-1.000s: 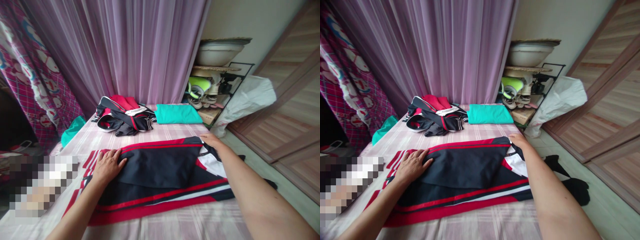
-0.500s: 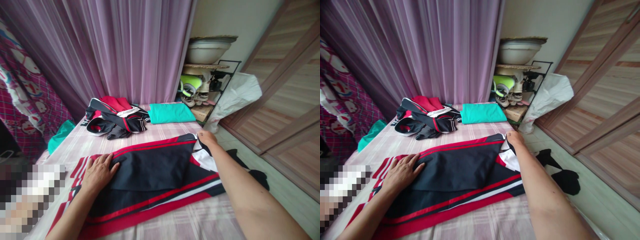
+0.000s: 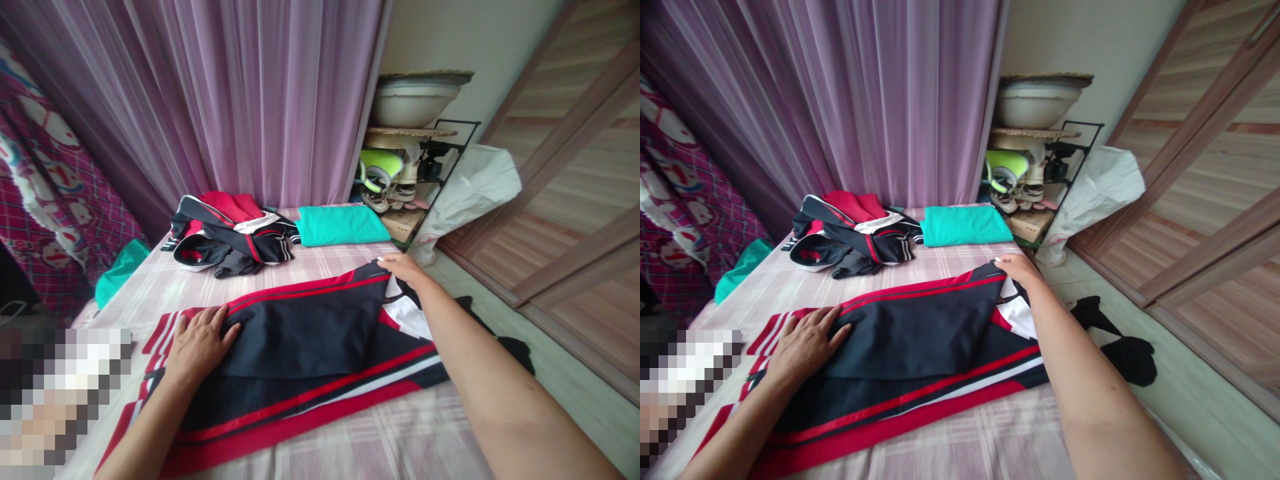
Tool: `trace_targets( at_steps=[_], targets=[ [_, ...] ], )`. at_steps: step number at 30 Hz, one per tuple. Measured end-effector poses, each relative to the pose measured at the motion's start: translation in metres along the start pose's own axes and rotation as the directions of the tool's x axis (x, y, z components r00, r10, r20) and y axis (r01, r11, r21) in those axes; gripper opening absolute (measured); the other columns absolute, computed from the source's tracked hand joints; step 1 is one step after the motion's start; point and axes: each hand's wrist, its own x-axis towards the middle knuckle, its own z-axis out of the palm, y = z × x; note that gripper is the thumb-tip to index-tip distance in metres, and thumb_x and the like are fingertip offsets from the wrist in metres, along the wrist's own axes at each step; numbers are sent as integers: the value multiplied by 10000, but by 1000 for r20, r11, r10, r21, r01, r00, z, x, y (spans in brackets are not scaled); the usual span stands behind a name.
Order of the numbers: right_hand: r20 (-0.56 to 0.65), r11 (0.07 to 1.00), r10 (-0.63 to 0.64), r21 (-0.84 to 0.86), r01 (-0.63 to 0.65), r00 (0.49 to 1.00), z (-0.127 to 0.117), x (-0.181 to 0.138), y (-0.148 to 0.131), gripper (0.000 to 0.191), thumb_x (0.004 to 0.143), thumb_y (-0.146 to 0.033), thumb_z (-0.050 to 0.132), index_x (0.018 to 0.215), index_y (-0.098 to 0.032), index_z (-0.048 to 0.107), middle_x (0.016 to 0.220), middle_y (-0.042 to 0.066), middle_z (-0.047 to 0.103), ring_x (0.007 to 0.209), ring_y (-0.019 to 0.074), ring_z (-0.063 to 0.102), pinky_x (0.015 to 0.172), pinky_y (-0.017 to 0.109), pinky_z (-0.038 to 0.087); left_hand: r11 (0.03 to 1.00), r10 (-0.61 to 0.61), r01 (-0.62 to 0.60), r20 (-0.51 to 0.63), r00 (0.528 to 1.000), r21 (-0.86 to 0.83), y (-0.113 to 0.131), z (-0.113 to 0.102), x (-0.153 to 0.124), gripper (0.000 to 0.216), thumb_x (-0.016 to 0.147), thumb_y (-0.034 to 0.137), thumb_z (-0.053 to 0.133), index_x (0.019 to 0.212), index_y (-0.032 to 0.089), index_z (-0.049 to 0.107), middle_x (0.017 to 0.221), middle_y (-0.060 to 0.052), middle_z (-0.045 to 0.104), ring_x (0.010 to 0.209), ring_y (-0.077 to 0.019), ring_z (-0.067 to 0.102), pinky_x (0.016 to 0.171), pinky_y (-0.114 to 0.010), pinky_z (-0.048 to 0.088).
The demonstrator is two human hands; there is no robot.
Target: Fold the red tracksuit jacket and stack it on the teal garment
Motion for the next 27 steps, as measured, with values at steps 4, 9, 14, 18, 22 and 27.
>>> trace_targets(
  at_steps=[4,9,14,18,22,27],
  targets=[
    [-39,950,2,311,11,999,0,-3,10,360,667,-437,762,944,-206,774,1006,63,777,987,238,709,897,353,546,1000,5,-4,2,1000,-12,0,0,0,614,954,540,365,1383,142,552,1360,-164,616,1220,-336,574,1057,-507,308],
    [-123,948,31,318,10,992,-1,-4,14,353,653,-431,768,905,-184,775,886,71,785,870,248,726,843,372,564,999,3,-3,2,1000,-36,-1,-1,-1,609,948,535,378,1378,142,556,1352,-164,620,1226,-337,570,1063,-505,304],
    [-226,998,35,60,-22,973,-2,-3,6,307,695,-400,726,912,-186,760,911,75,780,930,265,700,866,365,517,1000,-3,3,-3,1000,-27,-1,-1,0,593,945,538,370,1371,173,563,1353,-156,624,1219,-324,573,1062,-500,309],
    [-214,892,7,-440,-103,977,6,-12,-9,278,788,-414,666,978,-219,724,994,67,766,959,256,681,854,350,478,1000,2,-2,-7,1000,-8,-1,0,0,591,948,537,365,1372,176,562,1358,-155,620,1215,-319,576,1057,-494,312],
    [-127,789,23,-606,-96,992,5,-15,-23,329,930,-361,460,1076,-217,717,1107,110,738,1008,262,669,840,349,465,1000,-2,1,-20,1000,-29,0,1,0,583,947,532,363,1361,178,571,1342,-156,629,1209,-326,576,1053,-500,311],
    [-134,789,-210,-608,87,969,4,-32,-43,483,983,-315,290,1315,-160,606,1308,149,650,1187,265,599,993,371,419,999,-9,8,-12,1000,-37,-1,3,0,594,948,538,349,1373,182,561,1346,-156,622,1212,-330,573,1059,-510,303]
  ],
)
